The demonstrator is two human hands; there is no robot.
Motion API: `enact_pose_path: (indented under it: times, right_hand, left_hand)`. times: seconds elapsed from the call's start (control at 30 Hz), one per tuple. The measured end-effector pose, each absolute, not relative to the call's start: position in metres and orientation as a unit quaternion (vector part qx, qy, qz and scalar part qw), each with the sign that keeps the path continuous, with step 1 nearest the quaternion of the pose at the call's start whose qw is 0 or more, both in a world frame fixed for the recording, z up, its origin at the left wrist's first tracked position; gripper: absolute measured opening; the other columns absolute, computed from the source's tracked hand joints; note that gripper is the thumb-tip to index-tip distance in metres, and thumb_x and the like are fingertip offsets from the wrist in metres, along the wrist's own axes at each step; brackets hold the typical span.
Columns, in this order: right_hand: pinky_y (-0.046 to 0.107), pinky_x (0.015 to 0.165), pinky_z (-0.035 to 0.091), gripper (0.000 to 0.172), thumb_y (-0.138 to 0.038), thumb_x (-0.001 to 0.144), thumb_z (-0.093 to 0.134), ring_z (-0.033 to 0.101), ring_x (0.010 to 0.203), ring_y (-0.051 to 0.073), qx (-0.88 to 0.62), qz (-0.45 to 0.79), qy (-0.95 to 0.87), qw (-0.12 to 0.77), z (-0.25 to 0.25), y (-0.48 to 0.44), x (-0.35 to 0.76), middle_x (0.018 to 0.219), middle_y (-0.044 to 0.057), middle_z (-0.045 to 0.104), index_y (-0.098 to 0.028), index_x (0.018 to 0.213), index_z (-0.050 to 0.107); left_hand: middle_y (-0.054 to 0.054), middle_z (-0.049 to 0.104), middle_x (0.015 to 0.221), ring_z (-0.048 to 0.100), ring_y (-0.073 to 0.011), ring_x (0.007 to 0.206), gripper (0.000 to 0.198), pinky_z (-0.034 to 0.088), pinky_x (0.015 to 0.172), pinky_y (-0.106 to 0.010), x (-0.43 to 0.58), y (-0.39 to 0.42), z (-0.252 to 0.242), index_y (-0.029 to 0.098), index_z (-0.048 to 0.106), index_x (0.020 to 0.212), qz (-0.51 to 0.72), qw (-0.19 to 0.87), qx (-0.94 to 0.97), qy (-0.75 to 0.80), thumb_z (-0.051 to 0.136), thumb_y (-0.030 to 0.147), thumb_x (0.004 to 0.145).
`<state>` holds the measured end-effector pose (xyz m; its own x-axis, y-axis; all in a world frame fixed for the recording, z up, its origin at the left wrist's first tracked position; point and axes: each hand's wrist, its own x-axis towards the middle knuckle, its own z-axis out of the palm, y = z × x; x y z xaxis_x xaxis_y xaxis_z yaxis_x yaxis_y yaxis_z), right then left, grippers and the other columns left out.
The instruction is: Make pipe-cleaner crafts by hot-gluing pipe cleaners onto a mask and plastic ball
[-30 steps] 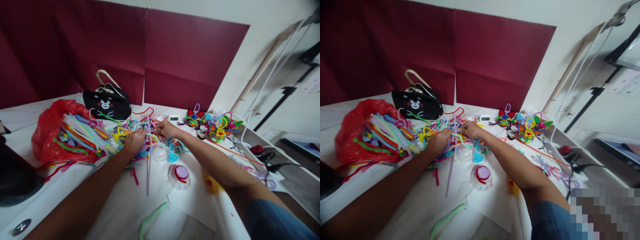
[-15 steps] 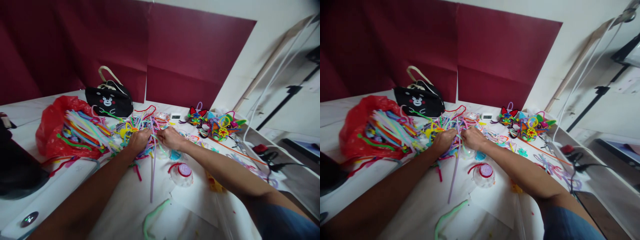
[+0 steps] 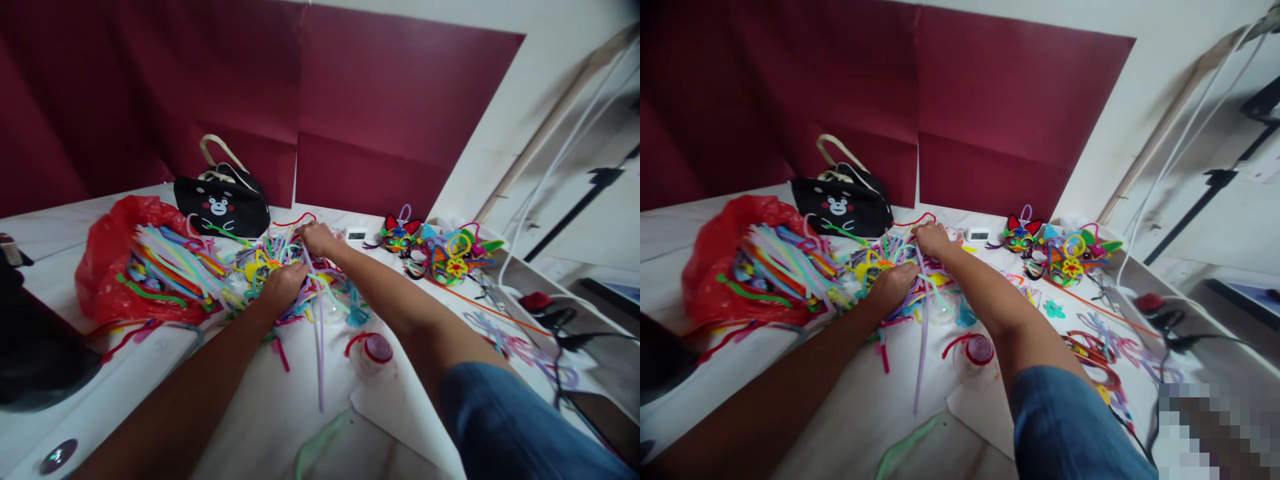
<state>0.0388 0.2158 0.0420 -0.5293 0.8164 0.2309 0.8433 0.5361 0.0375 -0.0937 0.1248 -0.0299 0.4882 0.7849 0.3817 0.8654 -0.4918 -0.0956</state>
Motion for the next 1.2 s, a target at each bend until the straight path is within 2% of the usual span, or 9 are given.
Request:
enact_pose_path:
  times: [0.17,0.37,0.5,0.63,0.73,0.9,1.0,1.1,1.2]
  right_hand:
    - [0.049,0.095,0.046,0.031,-0.032,0.092,0.059,0.057,0.113,0.025,-0.484,-0.08,-0.866,0.094,0.034,0.229,0.03,0.124,0.009,0.059,-0.016,0.117,0.059]
    - [0.05,0.098,0.042,0.024,-0.032,0.091,0.058,0.057,0.113,0.024,-0.49,-0.017,-0.849,0.195,0.06,0.221,0.07,0.117,0.008,0.062,-0.015,0.107,0.063]
    - [0.037,0.081,0.049,0.015,-0.024,0.09,0.058,0.064,0.084,0.017,-0.502,0.093,-0.809,0.292,0.076,0.206,0.1,0.089,0.003,0.067,-0.013,0.101,0.063]
    - [0.023,0.058,0.045,0.014,-0.01,0.089,0.047,0.055,0.054,0.009,-0.498,0.249,-0.747,0.364,0.08,0.176,0.128,0.069,0.001,0.065,-0.012,0.091,0.06]
    - [0.022,0.056,0.045,0.016,-0.004,0.083,0.047,0.054,0.053,0.008,-0.478,0.356,-0.696,0.401,0.079,0.143,0.151,0.074,0.003,0.068,-0.013,0.09,0.058]
    - [0.022,0.052,0.045,0.016,-0.005,0.079,0.051,0.06,0.058,0.011,-0.446,0.47,-0.616,0.447,0.078,0.087,0.192,0.079,0.007,0.071,-0.015,0.089,0.057]
    - [0.02,0.048,0.043,0.019,-0.006,0.077,0.053,0.061,0.058,0.011,-0.441,0.498,-0.575,0.477,0.075,0.063,0.215,0.081,0.007,0.072,-0.016,0.092,0.057]
    - [0.018,0.041,0.035,0.022,-0.007,0.073,0.058,0.061,0.056,0.011,-0.444,0.502,-0.546,0.502,0.071,0.043,0.233,0.081,0.007,0.072,-0.016,0.094,0.058]
    - [0.017,0.038,0.029,0.022,-0.012,0.073,0.063,0.058,0.052,0.009,-0.45,0.491,-0.527,0.528,0.069,0.021,0.246,0.084,0.006,0.072,-0.017,0.094,0.06]
  left_hand:
    - [-0.009,0.065,0.091,0.064,-0.0219,0.082,0.021,0.047,0.07,-0.029,-0.094,0.125,-0.03,0.016,0.061,0.097,-0.138,0.141,-0.85,-0.488,0.04,0.013,0.092]
    - [-0.009,0.065,0.092,0.065,-0.0237,0.083,0.022,0.047,0.069,-0.03,-0.093,0.123,-0.029,0.016,0.061,0.098,-0.149,0.138,-0.845,-0.495,0.04,0.013,0.092]
    - [-0.01,0.065,0.094,0.065,-0.0227,0.083,0.023,0.048,0.07,-0.029,-0.094,0.122,-0.027,0.016,0.061,0.1,-0.154,0.135,-0.841,-0.5,0.04,0.015,0.092]
    - [-0.011,0.066,0.099,0.065,-0.0219,0.09,0.026,0.05,0.076,-0.028,-0.095,0.124,-0.023,0.015,0.062,0.102,-0.157,0.127,-0.843,-0.498,0.039,0.012,0.09]
    - [-0.012,0.066,0.103,0.065,-0.0216,0.092,0.032,0.051,0.08,-0.029,-0.094,0.127,-0.02,0.015,0.063,0.106,-0.156,0.114,-0.85,-0.49,0.037,0.008,0.088]
    - [-0.013,0.064,0.112,0.065,-0.0227,0.096,0.045,0.051,0.083,-0.03,-0.095,0.133,-0.009,0.014,0.06,0.12,-0.151,0.101,-0.859,-0.479,0.037,0.004,0.083]
    - [-0.01,0.063,0.117,0.064,-0.0225,0.1,0.049,0.05,0.086,-0.029,-0.096,0.131,0.006,0.018,0.058,0.122,-0.149,0.106,-0.859,-0.478,0.041,0.005,0.078]
    - [-0.014,0.059,0.122,0.065,-0.0277,0.098,0.043,0.052,0.082,-0.036,-0.089,0.118,0.024,0.015,0.057,0.124,-0.166,0.134,-0.836,-0.505,0.039,0.015,0.085]
    - [-0.01,0.063,0.118,0.063,-0.0257,0.102,0.039,0.051,0.087,-0.035,-0.072,0.094,0.039,0.017,0.063,0.115,-0.25,0.152,-0.824,-0.486,0.034,0.023,0.09]
